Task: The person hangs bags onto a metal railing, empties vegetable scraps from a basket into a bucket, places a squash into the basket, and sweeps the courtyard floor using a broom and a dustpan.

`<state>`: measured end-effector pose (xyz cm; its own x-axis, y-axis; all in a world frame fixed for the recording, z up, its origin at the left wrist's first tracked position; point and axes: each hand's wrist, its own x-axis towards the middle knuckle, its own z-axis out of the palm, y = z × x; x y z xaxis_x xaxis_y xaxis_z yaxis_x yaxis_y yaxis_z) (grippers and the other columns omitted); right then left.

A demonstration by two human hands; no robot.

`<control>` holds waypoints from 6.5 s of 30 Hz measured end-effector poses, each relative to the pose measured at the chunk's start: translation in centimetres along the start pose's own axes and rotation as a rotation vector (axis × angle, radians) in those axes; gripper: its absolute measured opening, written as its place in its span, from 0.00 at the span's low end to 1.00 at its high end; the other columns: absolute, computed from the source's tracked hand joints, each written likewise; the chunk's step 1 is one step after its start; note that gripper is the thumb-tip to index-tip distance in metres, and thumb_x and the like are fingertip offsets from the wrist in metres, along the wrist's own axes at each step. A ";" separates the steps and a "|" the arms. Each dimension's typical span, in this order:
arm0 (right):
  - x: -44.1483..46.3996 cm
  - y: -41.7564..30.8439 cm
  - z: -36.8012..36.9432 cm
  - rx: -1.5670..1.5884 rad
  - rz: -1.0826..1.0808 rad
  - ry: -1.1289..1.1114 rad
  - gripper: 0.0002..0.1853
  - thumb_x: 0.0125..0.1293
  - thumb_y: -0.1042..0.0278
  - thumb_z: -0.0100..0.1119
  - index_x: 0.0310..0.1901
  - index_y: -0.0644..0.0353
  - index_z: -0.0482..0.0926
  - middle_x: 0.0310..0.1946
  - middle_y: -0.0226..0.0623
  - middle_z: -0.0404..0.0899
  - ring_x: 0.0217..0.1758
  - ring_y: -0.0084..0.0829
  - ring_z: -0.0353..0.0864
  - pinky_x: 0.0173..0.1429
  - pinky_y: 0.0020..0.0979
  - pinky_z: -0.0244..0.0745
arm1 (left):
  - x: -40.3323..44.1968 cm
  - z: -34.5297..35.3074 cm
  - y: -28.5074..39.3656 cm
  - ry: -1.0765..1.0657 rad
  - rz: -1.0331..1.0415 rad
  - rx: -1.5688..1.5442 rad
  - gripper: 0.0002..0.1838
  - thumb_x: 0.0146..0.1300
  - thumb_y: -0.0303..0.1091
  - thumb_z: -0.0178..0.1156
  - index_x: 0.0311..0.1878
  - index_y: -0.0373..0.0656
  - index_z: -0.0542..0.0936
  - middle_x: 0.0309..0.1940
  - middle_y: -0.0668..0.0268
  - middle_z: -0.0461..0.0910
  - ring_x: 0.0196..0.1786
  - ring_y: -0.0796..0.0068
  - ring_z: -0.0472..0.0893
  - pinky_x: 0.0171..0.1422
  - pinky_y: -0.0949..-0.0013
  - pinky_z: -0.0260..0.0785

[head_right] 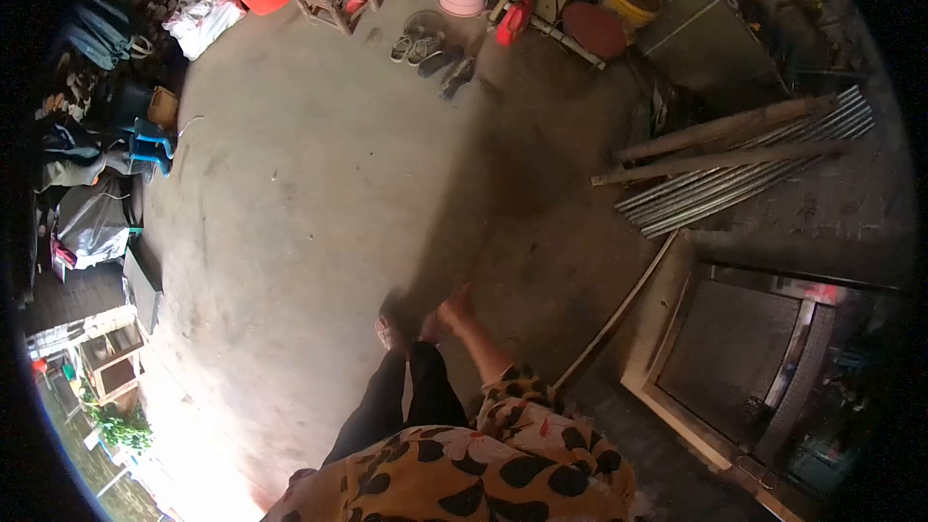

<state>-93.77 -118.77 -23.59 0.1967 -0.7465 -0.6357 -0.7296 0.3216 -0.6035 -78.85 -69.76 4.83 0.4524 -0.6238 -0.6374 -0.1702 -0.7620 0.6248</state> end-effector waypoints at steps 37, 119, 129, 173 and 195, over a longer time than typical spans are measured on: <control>22.2 -37.8 -27.4 0.525 0.199 -0.463 0.33 0.46 0.85 0.51 0.58 0.62 0.57 0.20 0.39 0.67 0.14 0.29 0.69 0.16 0.32 0.64 | 24.5 14.7 17.9 0.200 -0.785 -0.371 0.13 0.57 0.36 0.55 0.41 0.37 0.78 0.26 0.62 0.79 0.32 0.70 0.79 0.37 0.69 0.72; 30.3 -51.8 -20.5 0.115 0.501 -1.413 0.29 0.47 0.83 0.50 0.54 0.59 0.61 0.24 0.35 0.64 0.16 0.19 0.62 0.17 0.21 0.60 | 38.3 34.2 52.6 1.013 -0.961 -1.790 0.08 0.58 0.32 0.54 0.39 0.40 0.75 0.23 0.65 0.75 0.23 0.72 0.76 0.23 0.72 0.69; 21.0 -52.9 -3.6 0.019 0.387 -1.175 0.05 0.47 0.74 0.51 0.20 0.54 0.66 0.13 0.29 0.64 0.15 0.26 0.64 0.23 0.27 0.60 | 33.6 22.5 41.1 1.074 -0.968 -1.879 0.09 0.58 0.34 0.54 0.39 0.40 0.74 0.25 0.64 0.76 0.24 0.74 0.75 0.27 0.73 0.69; 31.9 -97.2 29.8 -0.056 0.247 -1.390 0.25 0.42 0.84 0.53 0.46 0.60 0.65 0.22 0.32 0.68 0.15 0.22 0.68 0.13 0.22 0.64 | 54.2 -22.4 35.1 1.094 -0.925 -1.828 0.10 0.57 0.34 0.53 0.41 0.39 0.74 0.23 0.63 0.77 0.24 0.72 0.77 0.27 0.73 0.69; 30.8 -116.0 53.5 -0.402 0.440 -1.453 0.30 0.47 0.85 0.52 0.55 0.58 0.60 0.23 0.39 0.68 0.14 0.20 0.63 0.15 0.22 0.60 | 63.9 -41.3 27.0 1.170 -0.976 -2.077 0.11 0.58 0.35 0.53 0.41 0.41 0.73 0.24 0.63 0.77 0.24 0.72 0.78 0.26 0.72 0.70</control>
<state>31.92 -147.91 1.07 0.1943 0.6144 -0.7647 -0.9706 0.0073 -0.2407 -18.40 -122.99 -0.41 0.0296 0.3921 -0.9194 0.5214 0.7787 0.3489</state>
